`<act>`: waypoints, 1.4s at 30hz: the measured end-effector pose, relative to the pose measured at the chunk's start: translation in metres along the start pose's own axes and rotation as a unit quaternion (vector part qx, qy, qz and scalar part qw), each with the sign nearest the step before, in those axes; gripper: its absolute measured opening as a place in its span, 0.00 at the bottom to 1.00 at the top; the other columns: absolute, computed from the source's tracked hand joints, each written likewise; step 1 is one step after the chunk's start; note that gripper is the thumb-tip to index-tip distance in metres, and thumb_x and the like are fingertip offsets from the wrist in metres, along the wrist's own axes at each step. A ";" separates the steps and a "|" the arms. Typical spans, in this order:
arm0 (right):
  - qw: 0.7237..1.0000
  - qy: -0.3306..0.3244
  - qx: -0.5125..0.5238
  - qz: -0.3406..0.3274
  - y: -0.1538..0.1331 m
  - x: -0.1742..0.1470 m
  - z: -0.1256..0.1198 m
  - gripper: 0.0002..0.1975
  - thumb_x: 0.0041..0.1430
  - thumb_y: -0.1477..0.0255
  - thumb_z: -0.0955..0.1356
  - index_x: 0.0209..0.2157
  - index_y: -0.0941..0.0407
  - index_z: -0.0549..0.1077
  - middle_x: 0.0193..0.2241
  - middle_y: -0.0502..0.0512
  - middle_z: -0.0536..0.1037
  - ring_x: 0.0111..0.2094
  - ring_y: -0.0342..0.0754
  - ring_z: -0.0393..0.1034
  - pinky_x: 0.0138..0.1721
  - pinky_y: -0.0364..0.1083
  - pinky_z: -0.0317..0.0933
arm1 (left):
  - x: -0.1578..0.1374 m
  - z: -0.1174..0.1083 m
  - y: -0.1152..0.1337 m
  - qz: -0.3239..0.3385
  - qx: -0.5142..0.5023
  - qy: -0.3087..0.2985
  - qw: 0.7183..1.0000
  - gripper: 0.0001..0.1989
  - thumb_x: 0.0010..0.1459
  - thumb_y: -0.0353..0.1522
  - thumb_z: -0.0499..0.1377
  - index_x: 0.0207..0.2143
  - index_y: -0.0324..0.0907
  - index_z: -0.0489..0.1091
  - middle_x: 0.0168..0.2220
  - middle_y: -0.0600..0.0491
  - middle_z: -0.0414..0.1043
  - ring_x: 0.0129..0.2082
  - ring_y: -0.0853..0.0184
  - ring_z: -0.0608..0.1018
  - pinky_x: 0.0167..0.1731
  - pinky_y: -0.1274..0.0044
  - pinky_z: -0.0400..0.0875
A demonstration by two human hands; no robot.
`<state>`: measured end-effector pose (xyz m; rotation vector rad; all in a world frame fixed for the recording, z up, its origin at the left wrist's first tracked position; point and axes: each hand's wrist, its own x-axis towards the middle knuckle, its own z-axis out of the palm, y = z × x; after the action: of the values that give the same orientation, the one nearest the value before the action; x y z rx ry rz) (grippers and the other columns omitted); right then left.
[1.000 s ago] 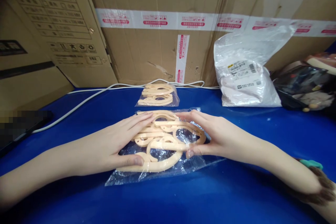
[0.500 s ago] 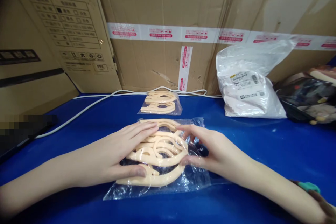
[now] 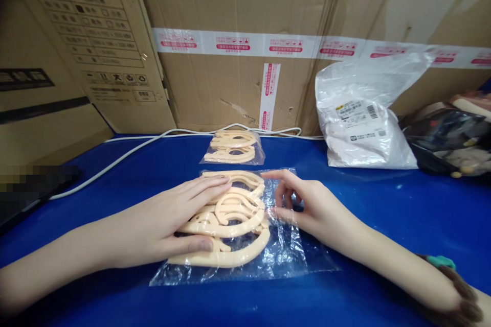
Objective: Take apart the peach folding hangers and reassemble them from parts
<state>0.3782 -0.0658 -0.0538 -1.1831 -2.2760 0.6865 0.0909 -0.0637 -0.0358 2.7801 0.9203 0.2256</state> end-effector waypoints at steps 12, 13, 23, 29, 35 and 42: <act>0.985 0.041 -0.145 0.079 0.045 0.007 -0.034 0.31 0.60 0.53 0.64 0.58 0.56 0.61 0.30 0.52 0.72 0.28 0.48 0.68 0.29 0.48 0.59 | 0.015 0.002 0.018 0.039 -0.024 -0.056 0.997 0.38 0.60 0.55 0.49 0.66 0.49 0.50 0.70 0.49 0.40 0.69 0.53 0.46 0.64 0.59 0.48; 0.991 0.030 -0.105 0.082 0.046 0.008 -0.033 0.30 0.61 0.54 0.63 0.58 0.56 0.60 0.28 0.50 0.72 0.28 0.48 0.67 0.29 0.47 0.59 | 0.018 0.004 0.022 0.048 -0.023 -0.052 0.997 0.38 0.60 0.55 0.49 0.66 0.47 0.51 0.69 0.47 0.41 0.69 0.53 0.46 0.64 0.59 0.48; 0.965 0.076 0.215 0.126 0.016 0.005 -0.028 0.24 0.60 0.60 0.66 0.56 0.50 0.63 0.25 0.47 0.71 0.24 0.44 0.64 0.25 0.45 0.61 | 0.045 0.031 0.040 0.129 -0.039 0.051 0.990 0.37 0.61 0.51 0.52 0.61 0.33 0.58 0.64 0.41 0.56 0.65 0.54 0.56 0.64 0.65 0.48; 0.944 0.080 0.298 0.116 0.013 0.002 -0.018 0.24 0.61 0.61 0.67 0.57 0.51 0.63 0.30 0.51 0.76 0.31 0.46 0.72 0.36 0.48 0.69 | 0.043 0.031 0.038 0.171 -0.037 0.080 0.981 0.33 0.59 0.51 0.55 0.57 0.36 0.65 0.64 0.41 0.56 0.65 0.55 0.56 0.64 0.66 0.52; 0.962 0.059 0.262 0.055 0.014 0.004 -0.015 0.28 0.60 0.61 0.66 0.61 0.48 0.57 0.44 0.57 0.77 0.46 0.54 0.73 0.49 0.55 0.67 | 0.040 0.029 0.037 0.202 -0.009 0.131 0.971 0.29 0.58 0.50 0.57 0.53 0.40 0.70 0.68 0.40 0.44 0.68 0.50 0.48 0.64 0.61 0.50; 0.976 -0.021 0.214 -0.021 0.013 0.000 -0.005 0.28 0.62 0.66 0.67 0.61 0.43 0.55 0.53 0.55 0.73 0.55 0.52 0.67 0.55 0.53 0.63 | 0.037 0.031 0.042 0.281 0.095 0.151 0.943 0.23 0.68 0.38 0.45 0.55 0.33 0.67 0.63 0.50 0.61 0.66 0.61 0.56 0.66 0.69 0.45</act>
<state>0.3893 -0.0577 -0.0582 -0.9164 -2.0361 1.1232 0.1505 -0.0787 -0.0532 3.1853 0.1711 0.6992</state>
